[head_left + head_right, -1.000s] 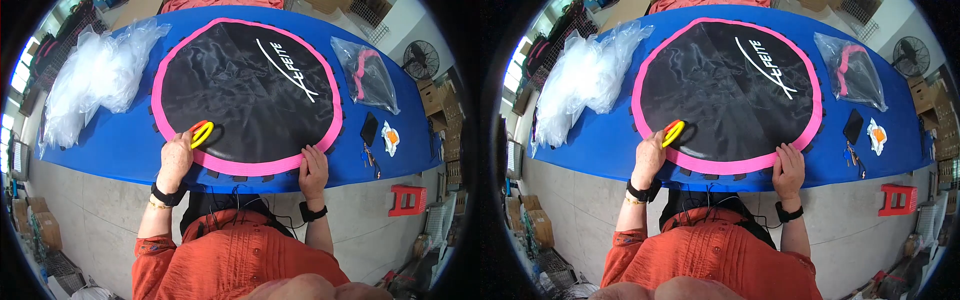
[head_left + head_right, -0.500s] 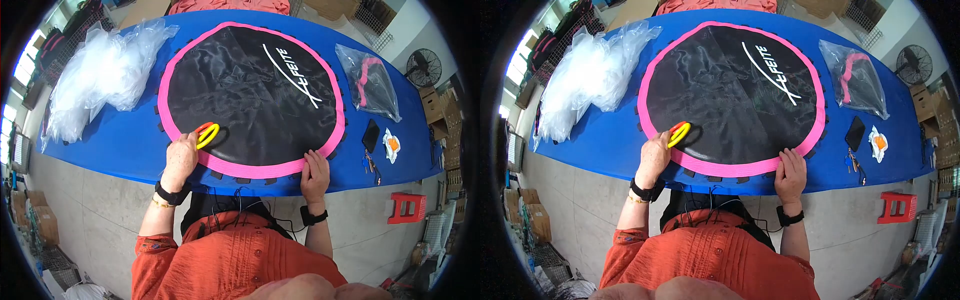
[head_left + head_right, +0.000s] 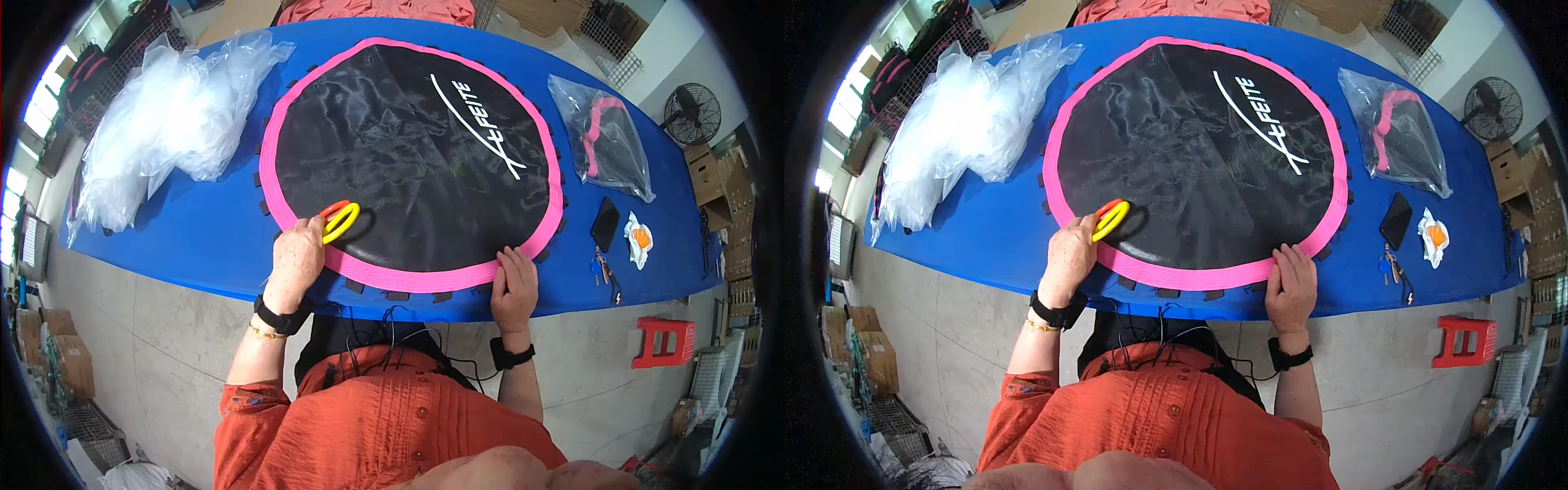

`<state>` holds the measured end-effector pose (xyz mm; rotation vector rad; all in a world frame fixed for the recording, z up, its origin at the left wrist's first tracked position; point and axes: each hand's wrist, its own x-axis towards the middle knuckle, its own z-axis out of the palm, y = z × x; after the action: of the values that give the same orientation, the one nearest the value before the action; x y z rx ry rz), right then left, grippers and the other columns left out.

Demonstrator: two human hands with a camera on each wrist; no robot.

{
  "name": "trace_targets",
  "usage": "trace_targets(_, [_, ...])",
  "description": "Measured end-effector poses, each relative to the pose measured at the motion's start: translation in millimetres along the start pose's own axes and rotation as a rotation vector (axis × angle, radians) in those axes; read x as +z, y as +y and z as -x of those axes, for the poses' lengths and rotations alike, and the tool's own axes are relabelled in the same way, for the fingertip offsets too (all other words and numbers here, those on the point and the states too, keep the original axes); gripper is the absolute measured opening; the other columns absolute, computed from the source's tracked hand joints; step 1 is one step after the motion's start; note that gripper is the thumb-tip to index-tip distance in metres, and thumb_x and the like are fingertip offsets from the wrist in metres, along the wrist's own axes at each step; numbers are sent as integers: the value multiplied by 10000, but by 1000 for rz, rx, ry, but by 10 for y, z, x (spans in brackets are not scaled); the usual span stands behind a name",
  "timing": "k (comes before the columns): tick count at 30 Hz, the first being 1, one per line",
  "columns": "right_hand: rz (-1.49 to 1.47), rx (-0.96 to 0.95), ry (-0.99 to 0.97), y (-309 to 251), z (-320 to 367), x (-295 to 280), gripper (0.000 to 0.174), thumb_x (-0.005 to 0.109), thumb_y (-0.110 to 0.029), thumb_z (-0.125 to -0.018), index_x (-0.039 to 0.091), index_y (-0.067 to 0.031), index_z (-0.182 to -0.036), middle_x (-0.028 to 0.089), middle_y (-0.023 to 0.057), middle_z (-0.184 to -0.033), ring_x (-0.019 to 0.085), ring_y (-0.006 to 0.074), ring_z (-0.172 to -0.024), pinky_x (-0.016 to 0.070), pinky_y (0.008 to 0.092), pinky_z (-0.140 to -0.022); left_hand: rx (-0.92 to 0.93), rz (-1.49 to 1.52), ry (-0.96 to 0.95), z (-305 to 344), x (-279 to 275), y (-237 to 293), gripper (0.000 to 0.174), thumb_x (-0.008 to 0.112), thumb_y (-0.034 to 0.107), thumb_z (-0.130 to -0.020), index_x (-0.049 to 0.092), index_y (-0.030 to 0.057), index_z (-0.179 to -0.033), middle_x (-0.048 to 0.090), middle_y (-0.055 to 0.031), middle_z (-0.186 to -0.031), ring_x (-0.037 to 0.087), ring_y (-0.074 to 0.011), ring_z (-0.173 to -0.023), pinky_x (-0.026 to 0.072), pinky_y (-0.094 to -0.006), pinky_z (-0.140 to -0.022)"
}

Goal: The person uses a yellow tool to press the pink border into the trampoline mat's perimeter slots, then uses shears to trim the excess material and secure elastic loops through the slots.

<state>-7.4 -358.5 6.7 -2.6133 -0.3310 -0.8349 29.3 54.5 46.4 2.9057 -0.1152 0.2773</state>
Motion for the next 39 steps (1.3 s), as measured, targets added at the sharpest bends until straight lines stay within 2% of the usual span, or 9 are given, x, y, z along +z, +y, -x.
trace_targets(12, [0, 12, -9, -30, -11, -25, 237, 661, -105, -1031, 787, -13, -1210, 771, 157, -1308, 691, 389, -1283, 515, 527, -1144, 28, 21, 22, 21, 2, -11, 276, 665, 39, -940, 708, 45, -1213, 754, -191, -979, 759, -408, -862, 610, -502, -774])
trace_targets(18, [-2, 2, -4, -27, -19, -25, 236, 661, -98, -1026, 788, -18, -1208, 773, 157, -1298, 694, 387, -1276, 518, 530, -1140, 40, 5, 35, 22, 9, -11, 249, 657, 56, -960, 705, 38, -1204, 740, -173, -963, 767, -382, -856, 620, -483, -773])
trace_targets(20, [-6, -8, 12, -16, -15, -12, 234, 663, -95, -1023, 790, -20, -1205, 774, 157, -1293, 697, 388, -1269, 521, 531, -1130, -4, 16, 2, 15, -6, 2, 313, 664, 34, -942, 710, 42, -1252, 761, -203, -1002, 757, -419, -876, 609, -504, -785])
trace_targets(39, [3, -5, 22, -30, -33, -18, 233, 681, -84, -1005, 787, -24, -1204, 779, 163, -1274, 709, 392, -1246, 526, 528, -1113, 6, 50, 11, 16, -28, -18, 313, 677, 52, -941, 707, 74, -1252, 753, -219, -996, 755, -442, -897, 605, -529, -779])
